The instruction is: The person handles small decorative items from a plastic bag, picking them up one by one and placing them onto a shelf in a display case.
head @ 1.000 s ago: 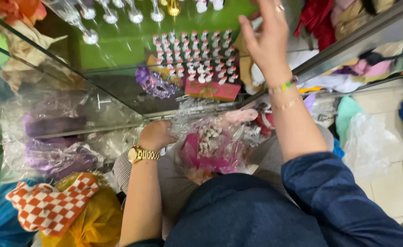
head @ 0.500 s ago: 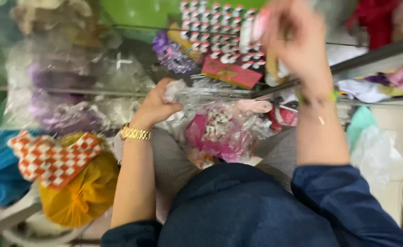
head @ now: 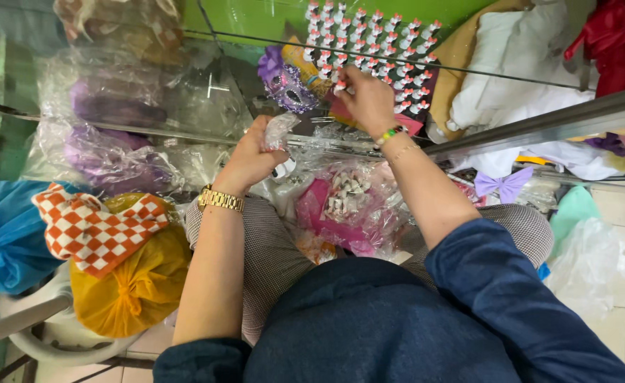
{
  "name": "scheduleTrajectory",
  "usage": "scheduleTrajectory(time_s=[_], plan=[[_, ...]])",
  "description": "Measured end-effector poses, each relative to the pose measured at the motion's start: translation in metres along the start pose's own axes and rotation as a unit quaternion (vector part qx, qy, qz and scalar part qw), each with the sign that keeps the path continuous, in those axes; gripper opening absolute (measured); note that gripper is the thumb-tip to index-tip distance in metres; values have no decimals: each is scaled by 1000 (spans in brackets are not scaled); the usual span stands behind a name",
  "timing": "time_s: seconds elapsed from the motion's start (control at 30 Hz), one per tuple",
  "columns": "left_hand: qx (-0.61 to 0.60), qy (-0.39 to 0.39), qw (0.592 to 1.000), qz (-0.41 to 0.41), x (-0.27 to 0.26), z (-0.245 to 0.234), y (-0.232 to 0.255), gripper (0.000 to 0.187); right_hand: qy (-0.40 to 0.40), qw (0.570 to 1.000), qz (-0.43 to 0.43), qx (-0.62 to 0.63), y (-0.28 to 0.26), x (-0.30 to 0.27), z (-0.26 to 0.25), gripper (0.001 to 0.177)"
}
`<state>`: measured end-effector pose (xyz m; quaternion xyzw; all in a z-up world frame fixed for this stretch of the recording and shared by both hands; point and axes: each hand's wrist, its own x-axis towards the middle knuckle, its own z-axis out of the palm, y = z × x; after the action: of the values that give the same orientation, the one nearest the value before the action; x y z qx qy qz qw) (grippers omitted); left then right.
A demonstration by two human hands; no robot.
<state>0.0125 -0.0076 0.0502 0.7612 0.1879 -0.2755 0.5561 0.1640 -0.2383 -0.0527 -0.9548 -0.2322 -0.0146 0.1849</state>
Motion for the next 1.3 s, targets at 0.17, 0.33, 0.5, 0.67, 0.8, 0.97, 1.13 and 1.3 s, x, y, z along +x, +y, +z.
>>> scheduleTrajectory(time_s=[0.17,0.33,0.5,0.67,0.8,0.97,1.13,1.3], plan=[[-5,6,1000,24,-4,0,5,58,0,1000,-5,-9,10,12,13,26],[-33,1,996,81,2,1,-2,34,2,1000,-9,-17,4,15,19,23],[-92,9,993,79,8,4,-8,49,19,998,5,-57,10,14,30,31],[-147,-13,979,144,22,6,-24,50,17,996,6,-88,14,11,30,34],[-104,-5,986,133,14,6,-13,54,-3,999,3,-48,9,5,23,45],[-153,-17,967,204,18,16,-25,58,58,983,-9,176,-38,-49,-43,30],[-232,-52,940,245,30,60,-28,62,-138,848,-7,512,-61,-129,-60,65],[-184,-68,943,269,20,86,-20,57,-89,736,147,654,-42,-171,-45,56]])
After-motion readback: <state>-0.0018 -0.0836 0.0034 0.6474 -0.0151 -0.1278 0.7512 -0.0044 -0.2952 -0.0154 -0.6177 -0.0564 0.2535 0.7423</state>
